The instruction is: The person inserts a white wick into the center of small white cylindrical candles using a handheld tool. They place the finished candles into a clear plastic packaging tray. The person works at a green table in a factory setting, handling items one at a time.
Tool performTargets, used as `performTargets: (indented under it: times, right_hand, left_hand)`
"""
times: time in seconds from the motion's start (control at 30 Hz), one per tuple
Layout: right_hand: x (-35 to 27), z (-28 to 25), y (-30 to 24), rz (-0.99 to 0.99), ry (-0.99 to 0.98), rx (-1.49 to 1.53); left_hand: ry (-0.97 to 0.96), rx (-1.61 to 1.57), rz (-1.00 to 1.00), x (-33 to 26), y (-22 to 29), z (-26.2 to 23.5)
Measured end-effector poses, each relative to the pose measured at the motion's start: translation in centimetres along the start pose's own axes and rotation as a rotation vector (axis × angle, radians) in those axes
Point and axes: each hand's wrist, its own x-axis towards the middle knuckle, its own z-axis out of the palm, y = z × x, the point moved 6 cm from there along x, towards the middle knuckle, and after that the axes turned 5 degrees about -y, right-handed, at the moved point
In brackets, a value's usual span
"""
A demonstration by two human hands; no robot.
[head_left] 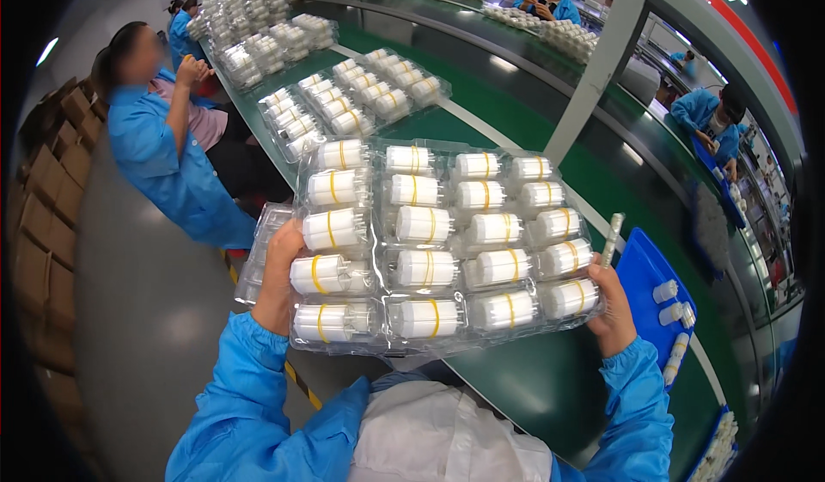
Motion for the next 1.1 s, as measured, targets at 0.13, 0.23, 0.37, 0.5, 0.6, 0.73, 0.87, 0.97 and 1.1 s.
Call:
performTargets:
  times: [0.13, 0.23, 0.37, 0.5, 0.6, 0.73, 0.87, 0.97, 1.1]
  right_hand:
    - [0.8, 0.8, -1.4, -0.052, 0.015, 0.025]
    - [1.7, 4.7, -2.6, -0.085, 0.051, -0.024]
    - [3.9, 8.5, -4.4, -0.127, 0.004, -0.079]
    - [11.3, 13.2, -6.0, -0.119, -0.121, -0.134]
    - [19.0, 15.0, -7.1, -0.11, -0.242, -0.146]
    - [30.0, 18.6, -9.0, -0.192, -0.304, -0.115]
    - [40.2, 19.9, -9.8, -0.209, -0.293, -0.09]
    - [46.5, 18.2, -9.4, -0.162, -0.189, -0.092]
    - [50.8, 16.9, -7.4, -0.198, -0.105, -0.162]
  left_hand:
    - [-0.02, 0.04, 0.035, 1.4, 1.1, -2.5]
    - [-0.034, 0.006, 0.086, 1.4, 3.9, -1.6]
    - [-0.082, 0.1, 0.136, 2.3, 8.1, -3.0]
    - [-0.061, 0.212, 0.255, 4.3, 11.6, -6.5]
    - [-0.028, 0.307, 0.388, 7.9, 13.4, -9.2]
    - [0.029, 0.316, 0.536, 14.9, 14.5, -14.2]
    - [0.198, 0.18, 0.545, 22.2, 14.0, -21.3]
    - [0.302, 0.195, 0.636, 25.7, 12.1, -19.4]
    - [0.435, 0.427, 0.728, 27.7, 10.4, -21.1]
